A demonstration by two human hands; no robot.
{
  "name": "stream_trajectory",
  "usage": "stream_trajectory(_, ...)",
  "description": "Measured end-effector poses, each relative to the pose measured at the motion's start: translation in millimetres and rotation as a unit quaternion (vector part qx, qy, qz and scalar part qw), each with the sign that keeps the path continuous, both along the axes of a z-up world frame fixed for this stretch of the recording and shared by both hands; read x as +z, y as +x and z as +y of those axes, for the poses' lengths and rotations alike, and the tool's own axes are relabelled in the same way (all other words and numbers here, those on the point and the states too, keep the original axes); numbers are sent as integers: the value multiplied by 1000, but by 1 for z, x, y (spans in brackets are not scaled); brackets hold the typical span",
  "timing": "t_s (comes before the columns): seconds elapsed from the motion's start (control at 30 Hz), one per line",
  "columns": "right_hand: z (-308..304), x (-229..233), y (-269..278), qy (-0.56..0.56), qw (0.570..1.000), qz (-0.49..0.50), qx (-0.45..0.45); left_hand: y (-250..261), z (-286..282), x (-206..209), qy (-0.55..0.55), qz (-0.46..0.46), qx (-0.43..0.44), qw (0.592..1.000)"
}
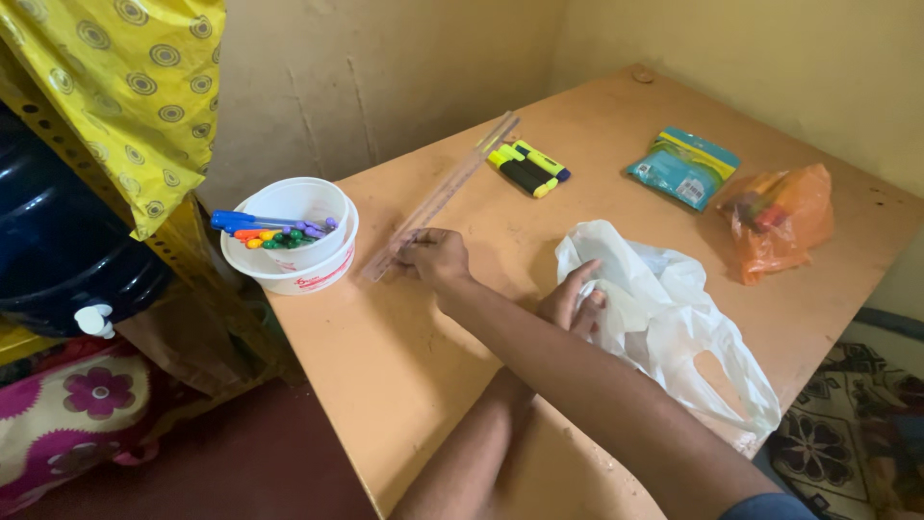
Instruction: The person unpacks stationery items from a white plastic bag onto a wooden table. They remove highlighters, a ruler, an eraser, a pencil sharpener, pens, and a protractor, placing each item on the table. The person then opens an orange plastic bag and removes additional pens.
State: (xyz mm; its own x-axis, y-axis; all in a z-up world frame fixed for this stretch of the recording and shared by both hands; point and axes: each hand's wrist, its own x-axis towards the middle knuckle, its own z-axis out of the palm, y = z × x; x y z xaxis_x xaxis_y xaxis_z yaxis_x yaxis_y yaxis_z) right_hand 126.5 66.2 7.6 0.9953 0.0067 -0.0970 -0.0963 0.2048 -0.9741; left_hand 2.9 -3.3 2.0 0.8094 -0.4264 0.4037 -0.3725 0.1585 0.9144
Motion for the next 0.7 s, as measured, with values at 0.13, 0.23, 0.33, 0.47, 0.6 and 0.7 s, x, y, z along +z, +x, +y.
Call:
stream_trajectory(0.13,-4,12,-4,32,999,-6,38,13,-15,-14,-83,79,24,993)
stream_trajectory(0.23,-18,31,-7,97,992,-43,68,34,6,-21,-226,36,-45,972)
stream_trajectory(0.33,-52,56,-15,58,994,-77,41,61,35,-21,-366,159,-4,917)
stream_trajectory(0.47,-87,80,-47,-34,993,-109,31,70,57,-18,-197,11,232,952)
stream_trajectory(0.6,-85,84,-85,72,993,-62,64,63,64,-11,-202,-30,187,961)
stream_trajectory(0.7,-73,85,-102,78,992,-56,79,58,65,-7,-218,-67,158,961)
